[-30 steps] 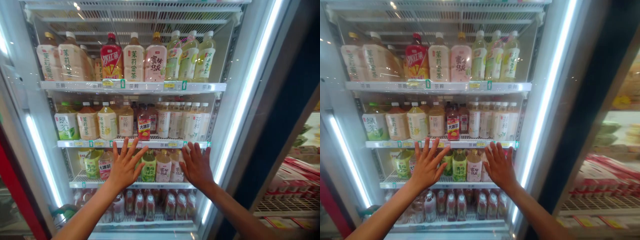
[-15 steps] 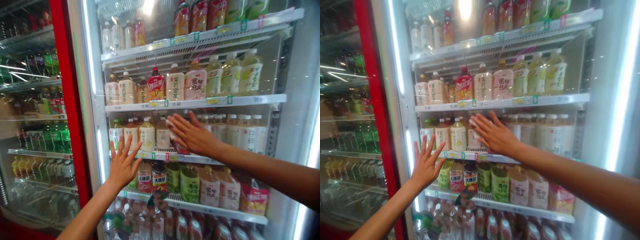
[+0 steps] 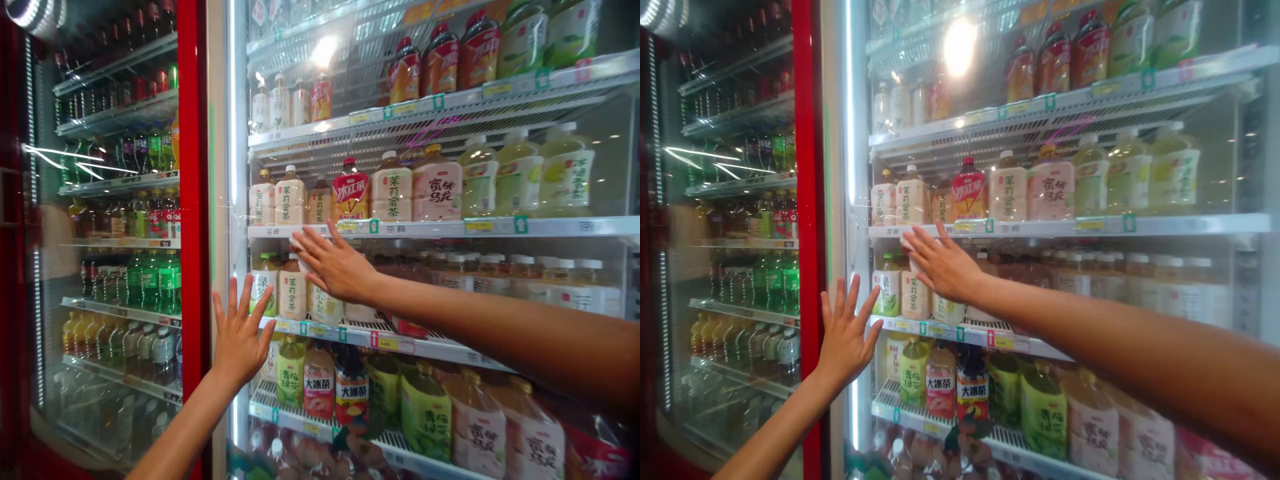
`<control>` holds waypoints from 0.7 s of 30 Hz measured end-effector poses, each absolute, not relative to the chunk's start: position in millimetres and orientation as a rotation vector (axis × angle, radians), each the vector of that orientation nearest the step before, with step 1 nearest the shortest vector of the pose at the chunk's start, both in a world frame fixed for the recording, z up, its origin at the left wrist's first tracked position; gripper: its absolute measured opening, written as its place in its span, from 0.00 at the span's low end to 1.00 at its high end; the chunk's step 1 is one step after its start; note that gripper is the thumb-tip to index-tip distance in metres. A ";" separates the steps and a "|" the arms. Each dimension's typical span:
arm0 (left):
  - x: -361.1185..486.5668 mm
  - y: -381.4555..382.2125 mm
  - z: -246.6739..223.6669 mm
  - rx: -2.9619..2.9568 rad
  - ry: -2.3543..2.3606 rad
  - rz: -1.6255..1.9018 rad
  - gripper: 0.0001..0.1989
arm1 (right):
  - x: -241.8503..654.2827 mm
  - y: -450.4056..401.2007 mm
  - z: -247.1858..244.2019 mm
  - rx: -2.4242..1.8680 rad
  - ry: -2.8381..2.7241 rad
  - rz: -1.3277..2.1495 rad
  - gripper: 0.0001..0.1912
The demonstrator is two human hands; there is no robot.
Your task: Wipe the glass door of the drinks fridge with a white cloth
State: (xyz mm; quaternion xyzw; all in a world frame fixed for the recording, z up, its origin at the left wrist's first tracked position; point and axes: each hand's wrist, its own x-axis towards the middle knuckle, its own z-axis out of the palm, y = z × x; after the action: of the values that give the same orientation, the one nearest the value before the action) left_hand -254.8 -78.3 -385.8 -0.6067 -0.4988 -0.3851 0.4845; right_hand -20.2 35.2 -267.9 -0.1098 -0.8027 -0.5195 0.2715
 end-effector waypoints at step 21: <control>-250.4 -81.4 -370.9 -1.440 -1.227 -0.929 0.37 | -43.4 44.2 -230.3 -0.245 -2.066 -1.420 0.31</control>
State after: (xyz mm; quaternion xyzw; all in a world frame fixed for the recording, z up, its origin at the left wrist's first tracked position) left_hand -250.4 -81.4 -370.9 -0.5941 -0.5062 -0.3831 0.4940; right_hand -43.4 44.2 -230.3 -0.0927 -0.7808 -0.5366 0.3063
